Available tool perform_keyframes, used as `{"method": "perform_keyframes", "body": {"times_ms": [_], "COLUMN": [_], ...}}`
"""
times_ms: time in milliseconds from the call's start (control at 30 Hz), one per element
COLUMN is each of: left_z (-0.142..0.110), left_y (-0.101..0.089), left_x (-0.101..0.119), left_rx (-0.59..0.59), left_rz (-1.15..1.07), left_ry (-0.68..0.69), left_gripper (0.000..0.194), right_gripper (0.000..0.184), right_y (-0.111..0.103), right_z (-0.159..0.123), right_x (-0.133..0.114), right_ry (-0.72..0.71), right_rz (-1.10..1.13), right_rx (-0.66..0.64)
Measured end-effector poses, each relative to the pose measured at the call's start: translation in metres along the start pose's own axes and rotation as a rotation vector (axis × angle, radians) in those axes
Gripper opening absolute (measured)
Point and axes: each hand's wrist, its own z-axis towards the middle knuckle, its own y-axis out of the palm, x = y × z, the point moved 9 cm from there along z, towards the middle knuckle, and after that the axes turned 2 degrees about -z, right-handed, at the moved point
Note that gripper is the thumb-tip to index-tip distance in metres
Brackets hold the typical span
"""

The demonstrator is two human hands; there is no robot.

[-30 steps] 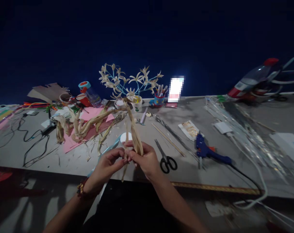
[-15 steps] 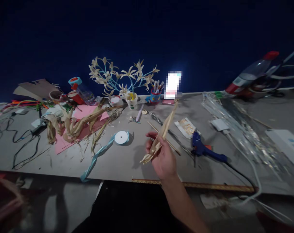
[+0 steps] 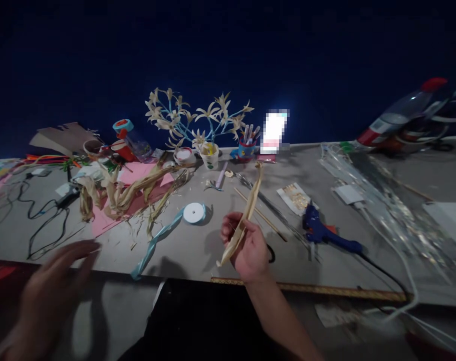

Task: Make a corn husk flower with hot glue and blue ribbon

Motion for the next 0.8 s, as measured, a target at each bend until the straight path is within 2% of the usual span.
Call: {"method": "perform_keyframes", "body": {"times_ms": [33,67,133,200,267,367,433,500,600,700,733,800], "left_z": [-0.001,-0.005,-0.016,-0.028,-0.036,-0.04,-0.041,-0.042,-0.036,-0.018,-0.009,0.008], "left_y": [0.032,0.071,0.139,0.19,0.22,0.24,0.243,0.241,0.223,0.177,0.154,0.091], "left_x": [0.018,0.032,0.065,0.092,0.108,0.116,0.116,0.117,0.121,0.114,0.107,0.089], "left_rx": [-0.068,-0.191,-0.369,-0.508,-0.576,-0.601,-0.593,-0.596,-0.59,-0.537,-0.489,-0.287], "left_rz": [-0.011,-0.072,-0.204,-0.261,-0.284,-0.26,-0.228,-0.214,-0.254,-0.352,-0.382,-0.429], "left_ry": [0.064,0.083,0.149,0.202,0.224,0.229,0.227,0.237,0.234,0.131,0.068,-0.019], "left_gripper": [0.018,0.02,0.03,0.037,0.032,0.012,0.006,0.011,0.013,0.011,0.012,0.015], "right_gripper": [0.017,0.017,0.016,0.017,0.018,0.016,0.014,0.014,0.019,0.022,0.022,0.021], "right_y": [0.003,0.007,0.013,0.018,0.021,0.023,0.024,0.024,0.021,0.003,-0.007,-0.025], "right_z": [-0.002,-0.004,-0.008,-0.012,-0.016,-0.021,-0.022,-0.022,-0.019,-0.014,-0.013,-0.011], "right_x": [0.002,0.003,0.002,-0.001,-0.003,-0.006,-0.009,-0.01,-0.011,-0.017,-0.021,-0.032], "right_ry": [0.004,0.004,-0.013,-0.03,-0.034,-0.068,-0.109,-0.127,-0.129,-0.145,-0.161,-0.21], "right_rz": [0.024,0.045,0.069,0.062,0.04,0.048,0.079,0.095,0.06,-0.076,-0.14,-0.25], "right_rx": [-0.014,-0.03,-0.062,-0.088,-0.1,-0.086,-0.074,-0.077,-0.099,-0.034,0.015,0.115]}}
